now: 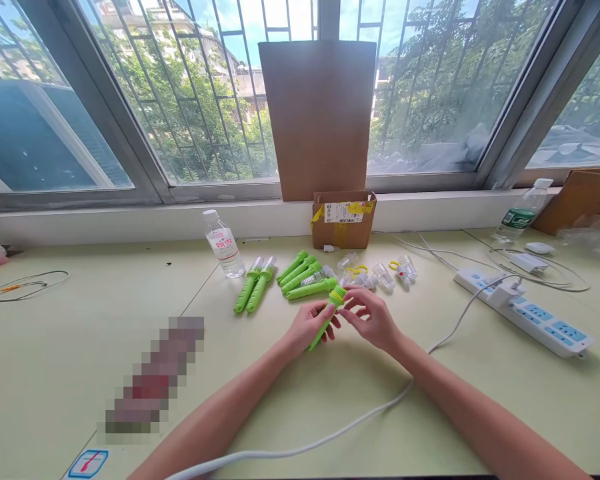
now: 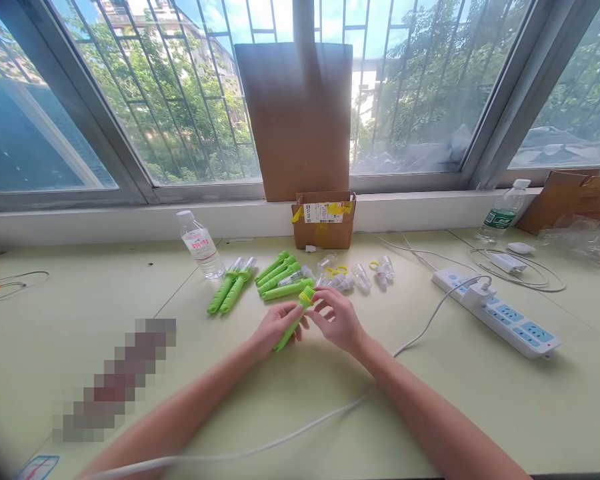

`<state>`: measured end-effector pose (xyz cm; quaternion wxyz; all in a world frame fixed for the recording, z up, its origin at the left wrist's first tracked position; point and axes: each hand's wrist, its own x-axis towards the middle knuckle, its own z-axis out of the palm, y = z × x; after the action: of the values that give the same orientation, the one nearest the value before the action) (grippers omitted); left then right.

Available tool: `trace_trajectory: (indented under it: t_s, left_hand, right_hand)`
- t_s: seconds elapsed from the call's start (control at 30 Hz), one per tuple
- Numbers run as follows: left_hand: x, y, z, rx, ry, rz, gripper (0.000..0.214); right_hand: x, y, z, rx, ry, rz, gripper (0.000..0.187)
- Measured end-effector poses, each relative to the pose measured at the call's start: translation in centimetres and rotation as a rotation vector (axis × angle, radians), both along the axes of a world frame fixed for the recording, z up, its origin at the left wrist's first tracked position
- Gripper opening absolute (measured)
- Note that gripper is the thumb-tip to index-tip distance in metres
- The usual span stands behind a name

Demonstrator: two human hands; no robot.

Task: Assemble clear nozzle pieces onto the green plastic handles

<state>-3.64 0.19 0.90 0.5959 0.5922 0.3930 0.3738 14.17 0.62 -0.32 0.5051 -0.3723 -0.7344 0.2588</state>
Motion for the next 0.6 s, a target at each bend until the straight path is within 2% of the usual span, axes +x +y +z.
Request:
trace_trajectory:
  t_s: [0.13,0.47,0.6]
  left_hand:
    - [-0.09,0.03,0.04,-0.033,-0.015,-0.022,0.041]
    - [0.32,-0.1,-0.26,-0.009,0.023,0.173,0.043]
    - [0.19,0.19,-0.49,0.022,0.031,0.154,0.039]
  right_hand:
    - [-0.05,0.08,-0.11,-0.013,-0.006,0.032,0.018]
    - [0.07,0.31,-0.66,-0.024,-0.01,0.034,0.017]
    - [0.16,0.53,-0.89,-0.03,-0.015,0.026,0.016]
